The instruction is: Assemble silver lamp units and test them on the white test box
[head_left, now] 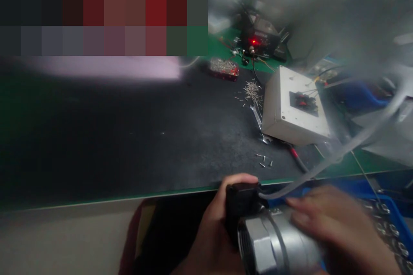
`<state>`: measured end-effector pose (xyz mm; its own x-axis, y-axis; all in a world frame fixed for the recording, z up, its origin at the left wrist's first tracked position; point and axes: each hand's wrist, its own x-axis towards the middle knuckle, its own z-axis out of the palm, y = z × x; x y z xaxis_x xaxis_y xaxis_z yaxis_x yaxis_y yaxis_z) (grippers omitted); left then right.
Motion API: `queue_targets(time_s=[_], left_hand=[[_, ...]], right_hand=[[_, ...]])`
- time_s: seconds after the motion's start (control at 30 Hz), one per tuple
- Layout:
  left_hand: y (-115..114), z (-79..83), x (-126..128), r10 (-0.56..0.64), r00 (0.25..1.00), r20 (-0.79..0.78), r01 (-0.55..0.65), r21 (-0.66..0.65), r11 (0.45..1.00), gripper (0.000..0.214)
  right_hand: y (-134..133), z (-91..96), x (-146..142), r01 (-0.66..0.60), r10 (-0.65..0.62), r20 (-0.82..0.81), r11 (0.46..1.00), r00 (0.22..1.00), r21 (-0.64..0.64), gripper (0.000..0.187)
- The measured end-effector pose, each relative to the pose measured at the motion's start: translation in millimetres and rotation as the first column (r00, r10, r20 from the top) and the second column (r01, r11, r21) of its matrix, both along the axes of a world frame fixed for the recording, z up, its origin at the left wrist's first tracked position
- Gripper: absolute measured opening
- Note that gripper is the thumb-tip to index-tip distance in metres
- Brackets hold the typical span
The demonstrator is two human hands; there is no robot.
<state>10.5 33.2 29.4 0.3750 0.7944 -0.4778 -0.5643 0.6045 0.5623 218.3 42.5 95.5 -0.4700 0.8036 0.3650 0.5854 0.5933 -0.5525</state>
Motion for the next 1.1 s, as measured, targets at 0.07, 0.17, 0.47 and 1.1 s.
queue_targets(time_s=[0.07,0.17,0.47,1.1], left_hand=[[-1.3,-3.6,-0.9,-0.001,0.999,-0.042,0.001,-0.016,1.0,0.038],[-3.9,-7.1,-5.1,-0.006,0.997,-0.076,0.005,-0.009,1.0,0.033],[-14.6,-19.4,-2.1,-0.008,0.992,-0.127,0.05,0.329,0.943,0.084],[-17.0,-24.1,-11.5,-0.206,0.942,-0.265,0.311,0.458,0.833,0.076]], right_hand=[[-0.3,-0.3,2.6,-0.077,0.072,-0.061,0.995,0.996,-0.07,0.026],[13.8,-0.7,11.2,-0.018,0.0,-0.092,0.981,0.996,-0.192,0.024],[58.4,-63.1,35.9,0.179,-0.18,0.289,0.983,0.94,0.031,0.014],[44.6,-12.2,19.3,-0.286,0.027,-0.314,0.489,0.949,-0.824,0.002]])
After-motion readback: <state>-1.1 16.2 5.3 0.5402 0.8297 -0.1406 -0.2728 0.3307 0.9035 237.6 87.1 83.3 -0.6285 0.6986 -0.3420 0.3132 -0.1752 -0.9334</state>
